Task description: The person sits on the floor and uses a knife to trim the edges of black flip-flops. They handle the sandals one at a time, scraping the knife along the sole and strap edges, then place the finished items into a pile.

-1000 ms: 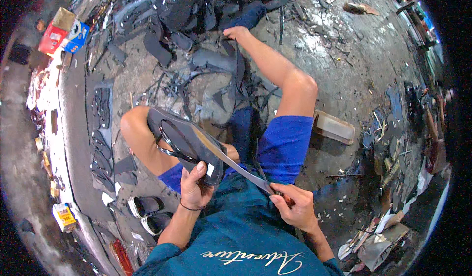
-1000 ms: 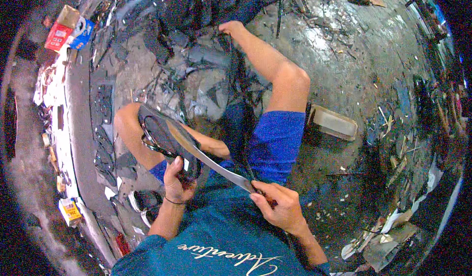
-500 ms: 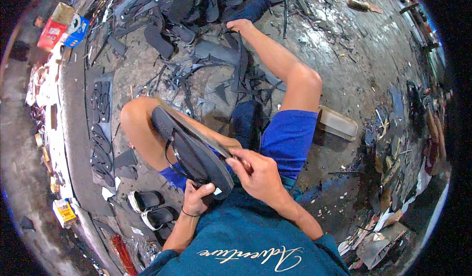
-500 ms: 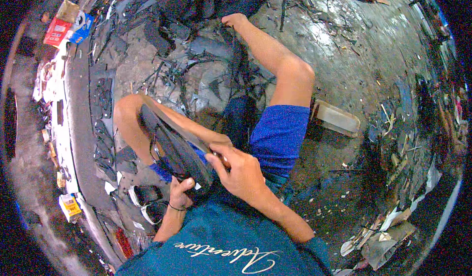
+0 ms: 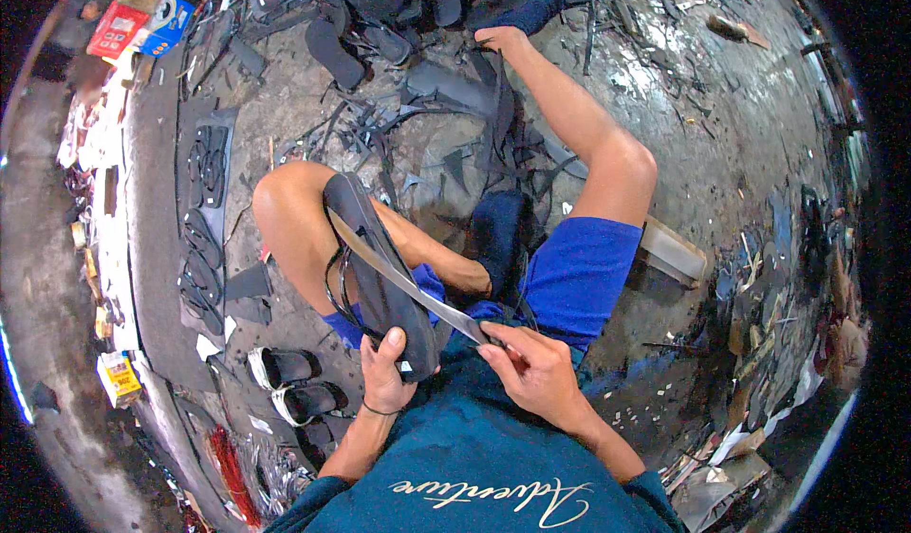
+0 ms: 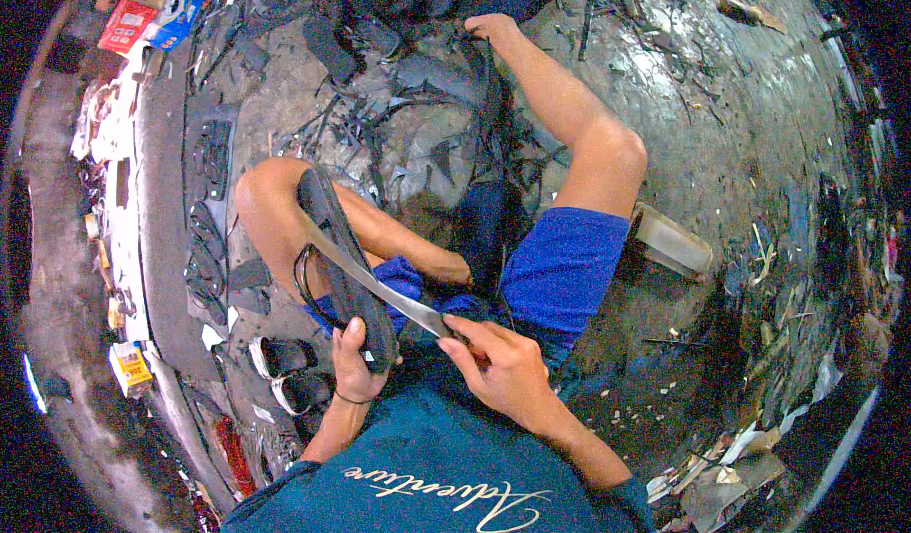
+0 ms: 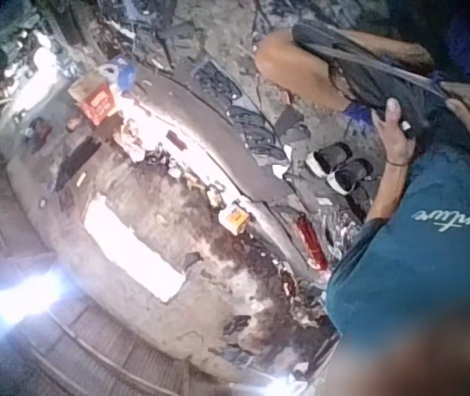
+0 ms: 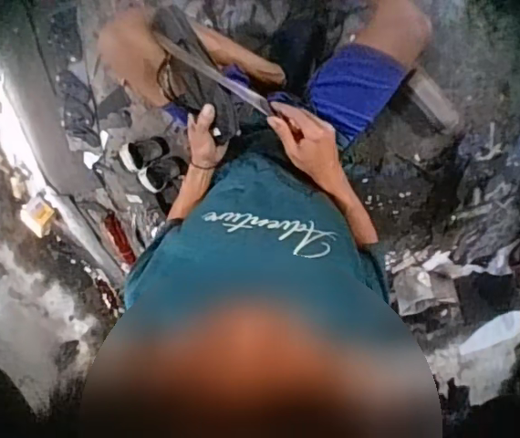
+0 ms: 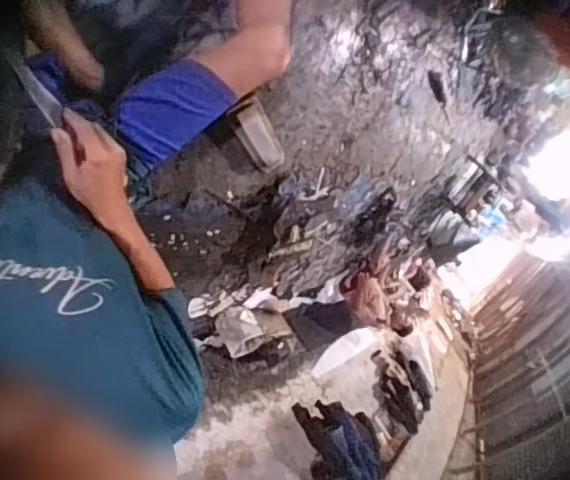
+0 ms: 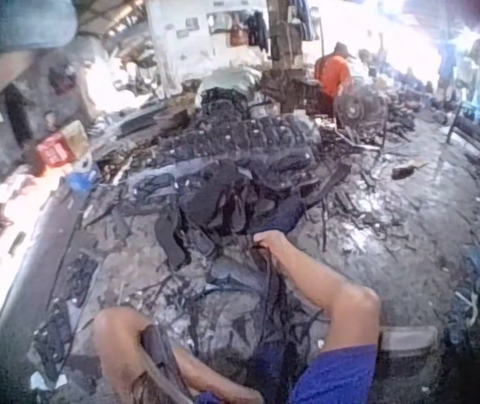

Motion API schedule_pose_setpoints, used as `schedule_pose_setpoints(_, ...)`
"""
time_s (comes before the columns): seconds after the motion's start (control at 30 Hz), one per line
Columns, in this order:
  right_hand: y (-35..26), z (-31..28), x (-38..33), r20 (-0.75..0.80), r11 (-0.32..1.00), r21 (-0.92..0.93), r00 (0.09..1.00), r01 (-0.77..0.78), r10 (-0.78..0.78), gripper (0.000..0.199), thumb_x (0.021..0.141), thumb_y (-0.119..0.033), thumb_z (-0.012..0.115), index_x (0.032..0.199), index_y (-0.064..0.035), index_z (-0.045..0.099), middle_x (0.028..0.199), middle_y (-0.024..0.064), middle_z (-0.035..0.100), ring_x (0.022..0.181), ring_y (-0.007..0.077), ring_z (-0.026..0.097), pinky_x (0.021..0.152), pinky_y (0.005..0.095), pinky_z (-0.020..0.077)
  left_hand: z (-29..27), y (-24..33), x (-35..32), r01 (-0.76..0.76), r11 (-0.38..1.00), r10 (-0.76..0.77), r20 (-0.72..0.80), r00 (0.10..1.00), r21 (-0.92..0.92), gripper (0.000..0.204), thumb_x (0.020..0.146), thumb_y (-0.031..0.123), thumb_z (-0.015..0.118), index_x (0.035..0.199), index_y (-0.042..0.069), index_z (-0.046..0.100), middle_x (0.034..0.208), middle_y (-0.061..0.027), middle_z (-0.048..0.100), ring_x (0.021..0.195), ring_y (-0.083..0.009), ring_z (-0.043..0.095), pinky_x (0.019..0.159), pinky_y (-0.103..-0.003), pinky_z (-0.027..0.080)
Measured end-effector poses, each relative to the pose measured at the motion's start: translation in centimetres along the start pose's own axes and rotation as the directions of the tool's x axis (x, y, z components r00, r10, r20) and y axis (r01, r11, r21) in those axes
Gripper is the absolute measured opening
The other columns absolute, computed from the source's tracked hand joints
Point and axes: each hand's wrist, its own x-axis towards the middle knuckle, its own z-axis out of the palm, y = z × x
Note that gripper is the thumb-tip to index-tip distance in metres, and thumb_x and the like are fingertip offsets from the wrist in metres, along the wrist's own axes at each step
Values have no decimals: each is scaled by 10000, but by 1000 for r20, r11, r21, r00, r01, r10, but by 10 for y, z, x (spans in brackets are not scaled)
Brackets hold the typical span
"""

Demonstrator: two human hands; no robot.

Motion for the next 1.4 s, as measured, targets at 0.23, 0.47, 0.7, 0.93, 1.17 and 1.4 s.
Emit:
schedule_pose_setpoints(0.23,7,37,54,-134,988,-21,979,151,-152,242,850,-233,680,1015,-57,681,838,138,689,668,280,676,604,352,548,-2,2,-1,-6,1000,6,28,1000,15,439,821,263,658,1133,-21,539,888,-122,650,615,-199,646,464,-338,568)
schedule_pose_setpoints(0.47,0,64,125,-255,956,-77,921,283,-293,246,866,-174,660,1045,-5,658,795,159,666,631,251,649,569,337,504,-4,-10,-3,-22,998,26,-47,999,67,394,851,348,624,1038,7,560,728,-103,624,498,-221,605,407,-355,535)
schedule_pose_setpoints(0.7,-16,42,147,204,916,349,970,-200,134,301,873,-275,684,888,24,652,669,11,597,618,85,485,564,282,437,-16,-17,3,-40,986,39,13,999,159,529,781,53,704,1252,-13,472,1123,-110,622,977,-221,627,876,-363,512)
schedule_pose_setpoints(0.93,-15,42,147,26,991,-130,1000,-12,15,394,827,-357,712,789,24,621,643,162,611,559,216,574,564,383,460,-3,-15,8,-134,910,124,49,991,393,549,786,56,745,1244,3,446,1103,-72,613,965,-151,596,890,-311,474)
schedule_pose_setpoints(1.17,-1,23,116,225,930,270,955,-250,191,377,842,-374,696,714,-32,603,588,66,568,502,153,511,482,346,423,9,-15,9,-191,909,172,85,981,370,511,797,64,739,1214,-2,452,1088,-63,610,967,-139,585,888,-297,468)
schedule_pose_setpoints(1.4,-71,-34,176,115,946,256,978,-199,175,278,838,-312,698,779,-65,584,599,-6,530,511,111,480,470,298,418,24,51,66,-586,687,410,437,800,429,784,837,216,708,1411,-28,234,1272,-168,496,1159,-231,500,984,-356,417)
